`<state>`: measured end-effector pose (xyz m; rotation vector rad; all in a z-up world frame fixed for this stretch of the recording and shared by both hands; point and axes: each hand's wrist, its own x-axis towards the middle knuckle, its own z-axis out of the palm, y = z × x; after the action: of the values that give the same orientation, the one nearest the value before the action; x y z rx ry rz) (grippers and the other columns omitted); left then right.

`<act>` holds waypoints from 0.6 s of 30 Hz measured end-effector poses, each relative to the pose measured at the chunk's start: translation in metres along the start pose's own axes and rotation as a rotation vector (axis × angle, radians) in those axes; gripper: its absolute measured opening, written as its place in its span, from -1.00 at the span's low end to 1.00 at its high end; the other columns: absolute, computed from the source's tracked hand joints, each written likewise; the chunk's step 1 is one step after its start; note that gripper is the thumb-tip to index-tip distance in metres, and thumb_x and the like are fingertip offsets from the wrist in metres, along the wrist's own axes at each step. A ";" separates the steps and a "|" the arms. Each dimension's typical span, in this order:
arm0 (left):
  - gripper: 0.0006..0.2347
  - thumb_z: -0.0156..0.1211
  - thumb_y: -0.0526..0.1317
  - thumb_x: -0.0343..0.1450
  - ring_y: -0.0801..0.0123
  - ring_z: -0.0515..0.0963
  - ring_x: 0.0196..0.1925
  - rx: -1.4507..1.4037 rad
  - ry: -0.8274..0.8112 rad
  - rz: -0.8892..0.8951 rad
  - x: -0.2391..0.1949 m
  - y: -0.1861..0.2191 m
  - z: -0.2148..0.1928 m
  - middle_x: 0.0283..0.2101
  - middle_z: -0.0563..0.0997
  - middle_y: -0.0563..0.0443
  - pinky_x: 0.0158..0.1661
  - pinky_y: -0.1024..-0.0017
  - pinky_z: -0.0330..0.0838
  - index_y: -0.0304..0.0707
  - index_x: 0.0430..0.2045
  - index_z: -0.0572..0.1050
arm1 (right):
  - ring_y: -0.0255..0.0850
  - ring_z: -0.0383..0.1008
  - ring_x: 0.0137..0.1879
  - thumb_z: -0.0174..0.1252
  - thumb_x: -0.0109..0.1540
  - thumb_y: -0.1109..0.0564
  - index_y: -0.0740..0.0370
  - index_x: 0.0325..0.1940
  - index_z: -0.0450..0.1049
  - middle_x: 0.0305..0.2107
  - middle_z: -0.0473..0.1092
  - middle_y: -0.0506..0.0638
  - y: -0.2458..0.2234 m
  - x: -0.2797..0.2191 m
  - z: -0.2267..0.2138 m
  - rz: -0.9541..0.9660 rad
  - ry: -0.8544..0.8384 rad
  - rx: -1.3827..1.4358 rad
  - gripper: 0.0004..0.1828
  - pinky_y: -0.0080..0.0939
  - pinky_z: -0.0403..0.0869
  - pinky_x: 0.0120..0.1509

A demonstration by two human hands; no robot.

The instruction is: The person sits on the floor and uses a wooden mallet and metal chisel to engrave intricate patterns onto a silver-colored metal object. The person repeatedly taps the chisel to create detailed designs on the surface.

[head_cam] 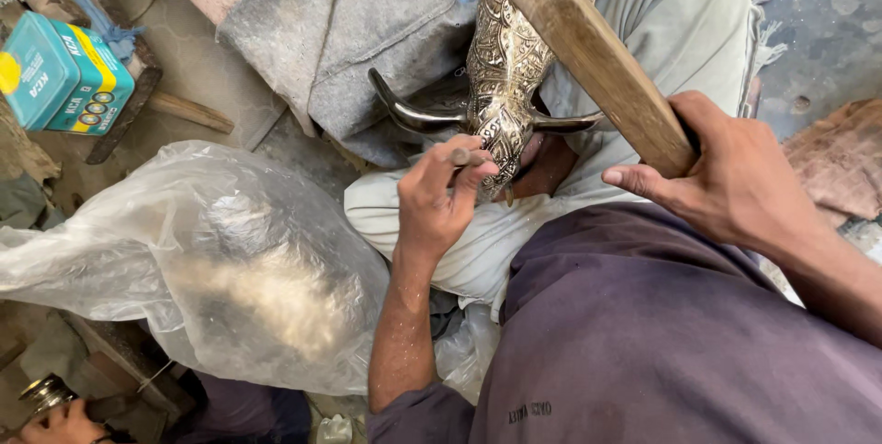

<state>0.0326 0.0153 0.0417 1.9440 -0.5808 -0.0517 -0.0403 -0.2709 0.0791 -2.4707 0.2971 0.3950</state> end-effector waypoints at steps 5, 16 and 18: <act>-0.70 0.23 -0.54 0.38 0.29 0.74 -0.16 0.027 -0.146 0.090 0.008 0.002 0.000 -0.19 0.63 -0.08 -0.20 0.36 0.62 -0.27 -0.04 0.49 | -0.06 0.54 -0.17 0.26 0.27 -0.14 0.43 0.19 0.23 -0.31 0.43 0.19 -0.003 -0.013 0.004 -0.427 0.420 0.433 -0.32 -0.10 0.56 -0.19; -0.66 0.26 -0.49 0.37 0.22 0.70 -0.21 0.194 -0.242 0.170 0.016 0.004 -0.001 -0.22 0.62 -0.03 -0.24 0.31 0.58 -0.19 0.00 0.47 | -0.17 0.50 -0.31 0.31 0.23 0.06 0.32 0.06 0.39 -0.33 0.47 0.10 0.016 -0.002 0.024 -0.254 0.285 0.338 -0.58 -0.15 0.54 -0.22; -0.67 0.29 -0.48 0.37 0.21 0.70 -0.22 0.199 -0.237 0.191 0.016 0.005 -0.002 -0.20 0.62 -0.04 -0.26 0.31 0.57 -0.19 -0.01 0.47 | -0.18 0.49 -0.28 0.27 0.24 0.10 0.34 0.06 0.38 -0.30 0.46 0.09 0.016 -0.003 0.028 -0.293 0.304 0.347 -0.61 -0.17 0.53 -0.19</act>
<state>0.0452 0.0089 0.0504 2.0797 -0.9572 -0.1084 -0.0534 -0.2658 0.0502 -2.1789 0.1099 -0.1470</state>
